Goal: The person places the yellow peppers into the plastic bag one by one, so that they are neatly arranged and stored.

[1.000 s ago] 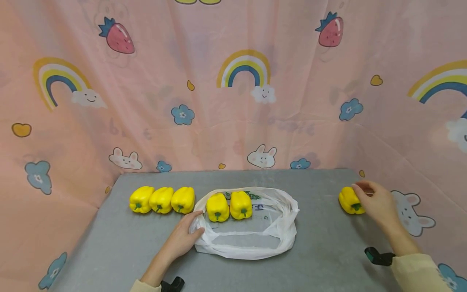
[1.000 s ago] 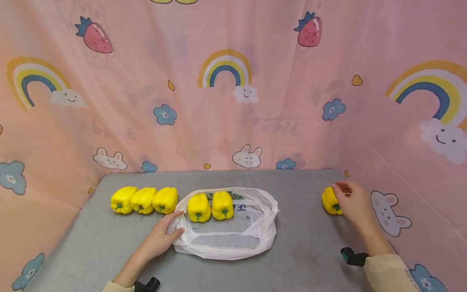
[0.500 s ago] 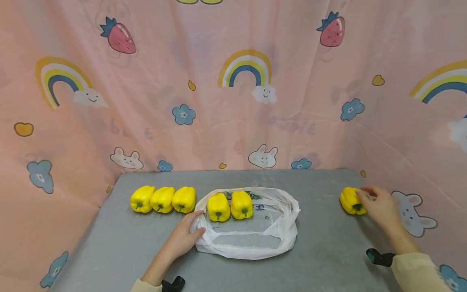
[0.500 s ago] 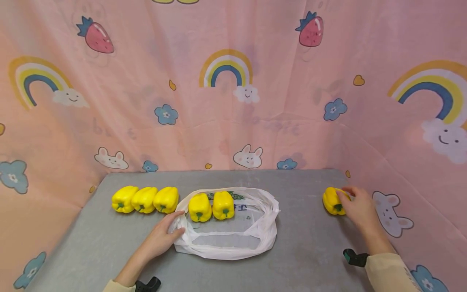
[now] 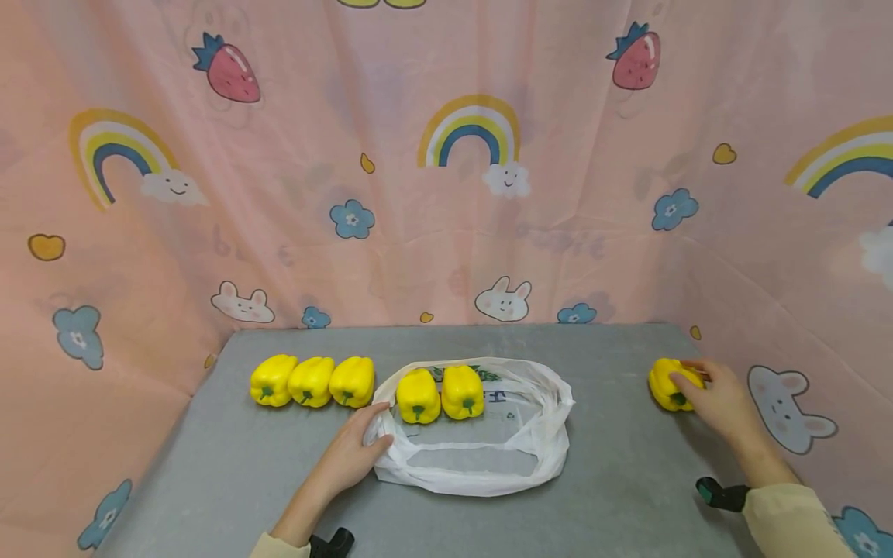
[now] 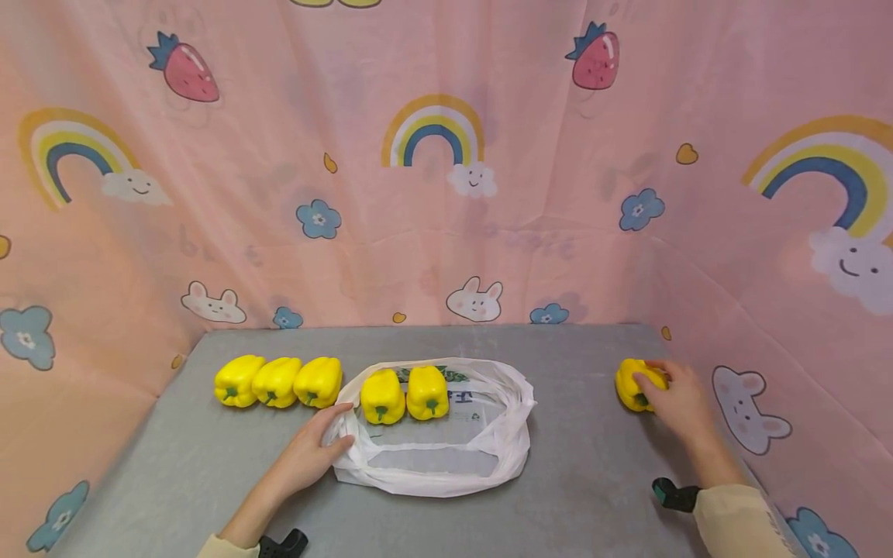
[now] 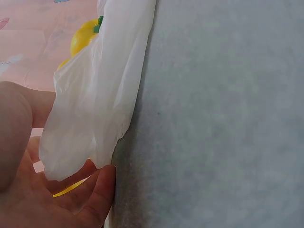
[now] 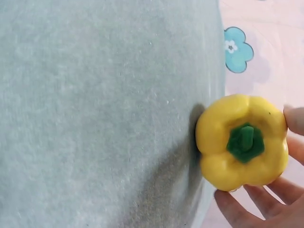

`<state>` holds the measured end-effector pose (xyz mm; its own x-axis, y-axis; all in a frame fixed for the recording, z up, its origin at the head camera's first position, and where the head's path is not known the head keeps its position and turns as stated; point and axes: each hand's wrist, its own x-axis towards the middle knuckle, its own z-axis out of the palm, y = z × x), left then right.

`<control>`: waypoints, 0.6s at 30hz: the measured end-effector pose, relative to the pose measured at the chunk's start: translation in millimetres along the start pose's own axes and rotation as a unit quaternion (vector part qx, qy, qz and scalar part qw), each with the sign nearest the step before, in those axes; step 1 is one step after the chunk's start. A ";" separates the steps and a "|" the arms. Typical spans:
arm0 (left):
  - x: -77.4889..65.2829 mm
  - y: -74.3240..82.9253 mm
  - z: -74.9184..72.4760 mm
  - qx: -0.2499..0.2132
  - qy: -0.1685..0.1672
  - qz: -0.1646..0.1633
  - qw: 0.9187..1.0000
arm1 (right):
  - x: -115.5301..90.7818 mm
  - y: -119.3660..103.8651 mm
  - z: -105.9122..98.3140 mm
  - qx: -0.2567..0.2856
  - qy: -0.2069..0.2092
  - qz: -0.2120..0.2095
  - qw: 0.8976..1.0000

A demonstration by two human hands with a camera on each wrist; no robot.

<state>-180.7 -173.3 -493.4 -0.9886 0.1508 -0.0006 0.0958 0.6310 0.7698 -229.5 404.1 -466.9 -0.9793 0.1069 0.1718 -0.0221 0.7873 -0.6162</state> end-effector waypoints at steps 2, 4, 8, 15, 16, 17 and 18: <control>-0.2 0.1 0.0 0.001 0.001 -0.001 1.000 | -0.9 -3.2 1.3 -0.001 -0.008 -0.002 1.000; -0.4 0.3 0.1 0.001 0.001 -0.001 1.000 | -1.0 -5.8 2.6 0.000 -0.015 -0.006 1.000; -0.6 0.4 0.6 0.001 0.003 -0.001 1.000 | -0.2 -9.1 5.2 0.003 -0.022 -0.021 1.000; -0.5 1.0 -0.5 0.001 0.002 -0.001 1.000 | -1.0 -12.0 10.4 -0.007 0.001 -0.024 1.000; -0.7 1.1 -0.3 0.000 0.003 -0.001 1.000 | -2.0 -13.4 11.1 -0.011 0.005 -0.024 1.000; -1.0 1.1 -0.3 0.001 0.003 -0.002 1.000 | -3.0 -14.9 11.9 -0.010 0.008 -0.026 1.000; -1.1 0.8 0.1 0.001 0.003 -0.001 1.000 | -4.1 -16.6 12.6 -0.010 0.011 -0.027 1.000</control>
<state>-179.5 -172.9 -492.9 -0.9895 0.1445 0.0015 0.0936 0.6325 0.7688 -227.7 383.0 -467.0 -0.9723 0.0768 0.2210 -0.0706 0.8044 -0.5899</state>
